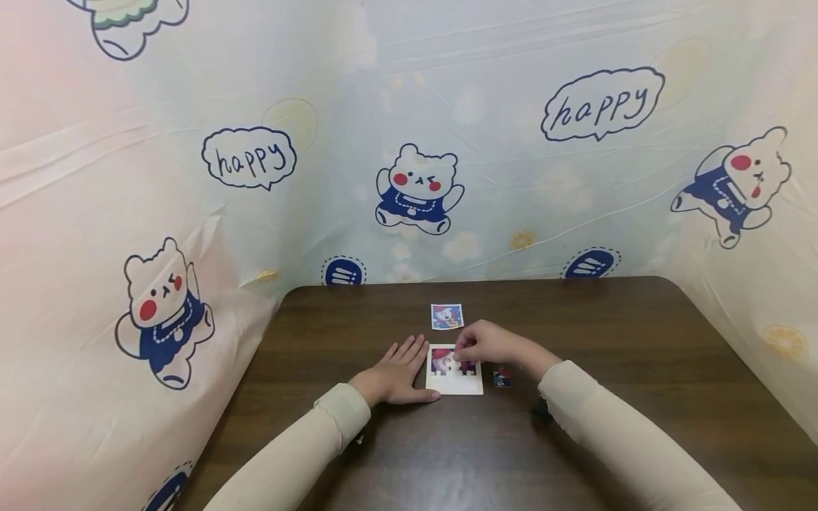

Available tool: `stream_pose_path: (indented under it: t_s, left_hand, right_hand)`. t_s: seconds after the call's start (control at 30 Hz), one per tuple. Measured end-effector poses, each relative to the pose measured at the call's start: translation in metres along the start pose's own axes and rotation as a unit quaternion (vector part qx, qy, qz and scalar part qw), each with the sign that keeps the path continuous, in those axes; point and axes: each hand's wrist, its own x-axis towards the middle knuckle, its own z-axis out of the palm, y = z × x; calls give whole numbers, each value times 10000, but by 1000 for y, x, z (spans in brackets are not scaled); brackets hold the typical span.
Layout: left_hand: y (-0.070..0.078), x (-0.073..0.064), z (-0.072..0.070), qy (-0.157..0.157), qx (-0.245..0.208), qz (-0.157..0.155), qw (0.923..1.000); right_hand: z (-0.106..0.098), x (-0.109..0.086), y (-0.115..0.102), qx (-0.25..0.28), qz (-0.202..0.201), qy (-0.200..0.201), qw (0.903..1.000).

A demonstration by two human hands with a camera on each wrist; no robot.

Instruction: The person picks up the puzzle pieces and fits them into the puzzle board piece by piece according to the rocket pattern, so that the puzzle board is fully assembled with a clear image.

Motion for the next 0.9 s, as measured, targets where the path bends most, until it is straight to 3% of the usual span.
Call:
stream_pose_path:
  t_s: [0.2, 0.43, 0.57, 0.8, 0.9]
  left_hand:
    - [-6, 6, 7, 142, -34, 40, 9999]
    - [2, -1, -3, 17, 54, -10, 10000]
    - [0, 1, 0, 41, 21, -2, 10000]
    - [0, 2, 1, 7, 256, -51, 9997]
    - [-2, 5, 4, 13, 154, -35, 9999]
  right_hand:
    - [-7, -12, 11, 91, 208, -17, 9997]
    - [-17, -33, 21, 126, 475, 42, 9988]
    - [-24, -45, 28, 224, 635, 71, 9977]
    - [-34, -64, 38, 368, 520, 111, 9979]
    - [-39, -70, 41, 469, 536, 115, 9974]
